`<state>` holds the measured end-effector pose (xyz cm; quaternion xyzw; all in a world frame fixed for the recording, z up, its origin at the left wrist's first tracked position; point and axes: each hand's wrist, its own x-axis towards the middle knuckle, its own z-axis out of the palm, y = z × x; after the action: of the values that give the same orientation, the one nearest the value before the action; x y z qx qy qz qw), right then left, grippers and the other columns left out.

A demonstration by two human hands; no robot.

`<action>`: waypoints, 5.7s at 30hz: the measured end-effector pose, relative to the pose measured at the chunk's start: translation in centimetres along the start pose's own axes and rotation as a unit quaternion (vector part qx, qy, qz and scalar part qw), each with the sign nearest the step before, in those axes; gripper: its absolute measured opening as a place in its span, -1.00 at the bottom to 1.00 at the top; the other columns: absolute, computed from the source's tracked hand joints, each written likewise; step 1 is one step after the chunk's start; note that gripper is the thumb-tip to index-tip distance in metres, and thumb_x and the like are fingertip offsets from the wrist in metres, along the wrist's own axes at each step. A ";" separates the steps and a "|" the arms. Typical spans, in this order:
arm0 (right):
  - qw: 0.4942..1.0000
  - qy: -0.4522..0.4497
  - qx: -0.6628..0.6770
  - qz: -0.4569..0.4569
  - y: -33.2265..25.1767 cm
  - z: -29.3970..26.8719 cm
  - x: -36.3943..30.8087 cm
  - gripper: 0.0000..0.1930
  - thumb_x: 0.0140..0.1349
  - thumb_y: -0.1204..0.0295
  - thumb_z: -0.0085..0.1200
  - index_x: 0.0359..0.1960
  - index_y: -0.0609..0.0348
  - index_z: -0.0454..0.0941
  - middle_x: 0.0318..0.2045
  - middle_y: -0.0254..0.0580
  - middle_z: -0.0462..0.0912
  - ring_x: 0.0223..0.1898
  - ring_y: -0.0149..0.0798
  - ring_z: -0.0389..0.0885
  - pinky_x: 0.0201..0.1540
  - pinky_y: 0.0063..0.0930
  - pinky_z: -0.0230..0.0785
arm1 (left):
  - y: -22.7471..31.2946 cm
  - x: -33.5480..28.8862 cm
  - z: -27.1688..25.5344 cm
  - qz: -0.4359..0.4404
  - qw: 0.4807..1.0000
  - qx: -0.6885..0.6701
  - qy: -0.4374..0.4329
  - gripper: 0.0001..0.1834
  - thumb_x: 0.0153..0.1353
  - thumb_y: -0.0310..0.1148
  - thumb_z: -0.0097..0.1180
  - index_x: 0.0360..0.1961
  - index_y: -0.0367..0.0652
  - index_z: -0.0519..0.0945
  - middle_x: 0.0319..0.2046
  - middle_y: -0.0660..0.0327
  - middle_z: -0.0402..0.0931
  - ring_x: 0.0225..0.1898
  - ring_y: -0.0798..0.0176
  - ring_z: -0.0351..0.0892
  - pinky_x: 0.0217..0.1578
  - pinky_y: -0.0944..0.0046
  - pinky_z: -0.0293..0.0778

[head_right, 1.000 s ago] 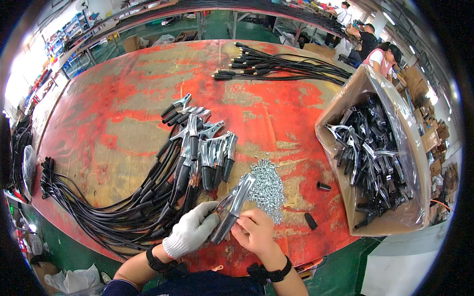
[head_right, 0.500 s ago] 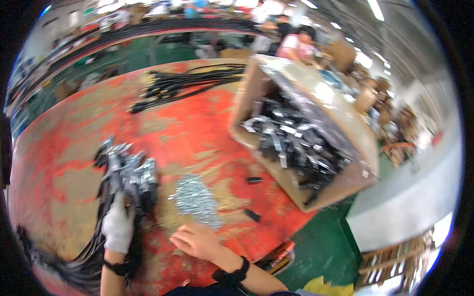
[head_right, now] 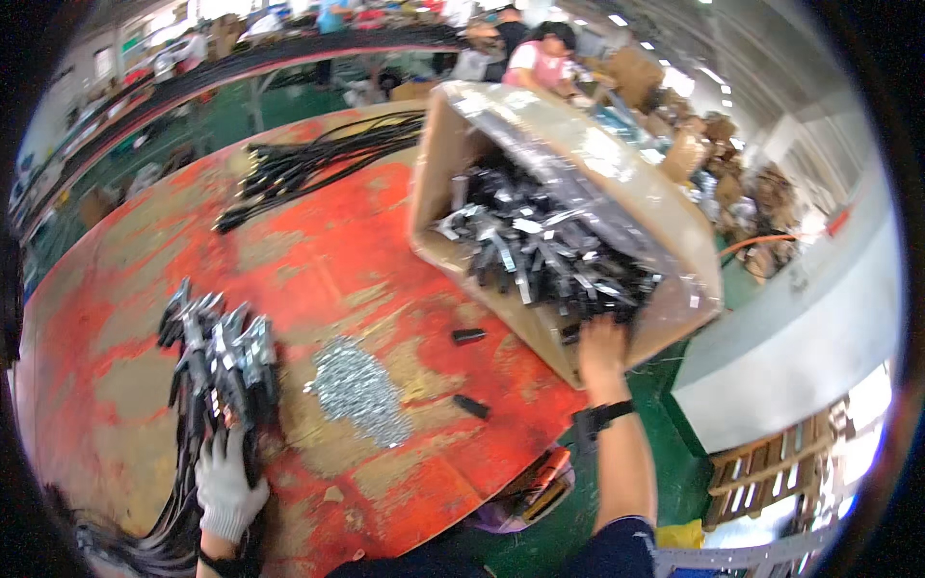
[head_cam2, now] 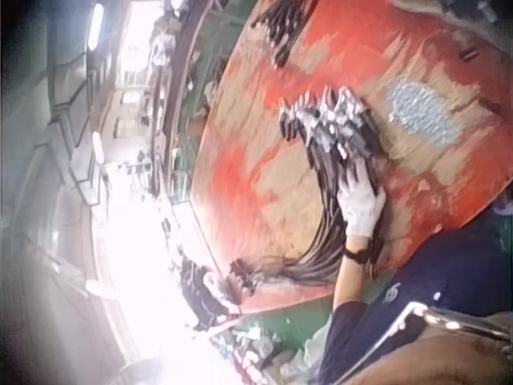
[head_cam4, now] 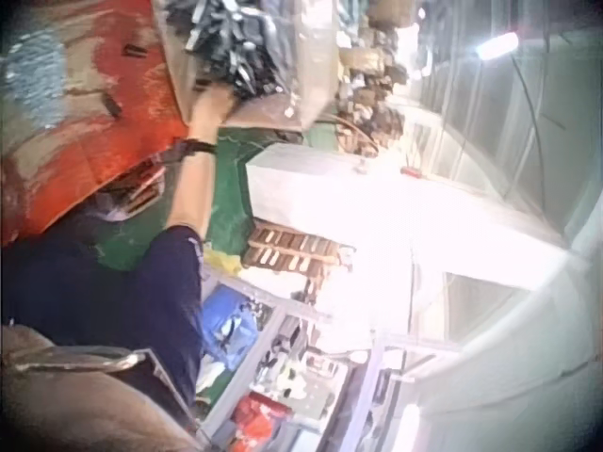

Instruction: The recorder is assembling automotive-style jumper cables by attaching clamps to wires and securing them with screws using a powered driver.

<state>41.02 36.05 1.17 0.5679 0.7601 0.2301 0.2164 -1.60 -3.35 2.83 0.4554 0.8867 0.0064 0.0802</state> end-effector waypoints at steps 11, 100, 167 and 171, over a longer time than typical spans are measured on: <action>0.986 -0.152 -0.016 -0.058 4.9 2.4 6.6 -0.04 -0.42 0.40 0.53 0.15 0.11 0.24 -0.10 -0.02 0.62 -0.01 0.02 0.57 0.06 -0.04 0.38 | -0.2 0.6 -0.7 0.148 0.971 0.040 0.185 -0.39 -0.19 -0.32 0.32 0.02 0.06 0.47 0.02 0.07 0.39 0.10 -0.07 0.34 0.06 -0.06 0.32; 0.282 -0.201 0.921 -0.180 -20.2 -13.6 -19.1 -0.49 0.19 0.20 0.22 0.01 0.33 0.36 -0.10 -0.10 0.55 0.00 -0.12 0.57 0.10 -0.16 0.39 | 5.5 -0.7 -0.2 0.111 0.828 -0.485 -0.260 -0.67 0.32 -0.29 -0.05 0.06 -0.14 0.51 -0.32 0.03 0.62 -0.25 0.09 0.66 -0.19 0.20 0.50; 0.775 0.169 0.495 -0.355 -24.7 -11.4 -11.8 -0.88 0.06 0.41 0.24 -0.33 -0.02 0.64 -0.40 -0.33 0.51 -0.33 -0.21 0.56 -0.30 -0.35 0.42 | 4.2 -0.7 2.7 -0.183 0.588 -0.751 -0.237 -0.72 0.37 -0.36 -0.16 0.05 -0.14 0.42 -0.54 0.26 0.48 -0.68 0.44 0.41 -0.74 0.49 0.21; 0.771 0.165 0.472 -0.396 -24.9 -11.1 -11.1 -0.90 0.04 0.41 0.25 -0.37 -0.01 0.62 -0.43 -0.35 0.48 -0.33 -0.21 0.55 -0.30 -0.34 0.42 | 4.1 -0.4 2.4 -0.176 0.603 -0.739 -0.244 -0.71 0.39 -0.32 -0.16 0.08 -0.15 0.41 -0.53 0.25 0.49 -0.66 0.43 0.43 -0.72 0.46 0.25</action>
<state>18.38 17.98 -3.98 0.2011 0.9546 -0.1733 -0.1352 2.30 -1.45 0.91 0.0608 0.5909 0.5334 0.6022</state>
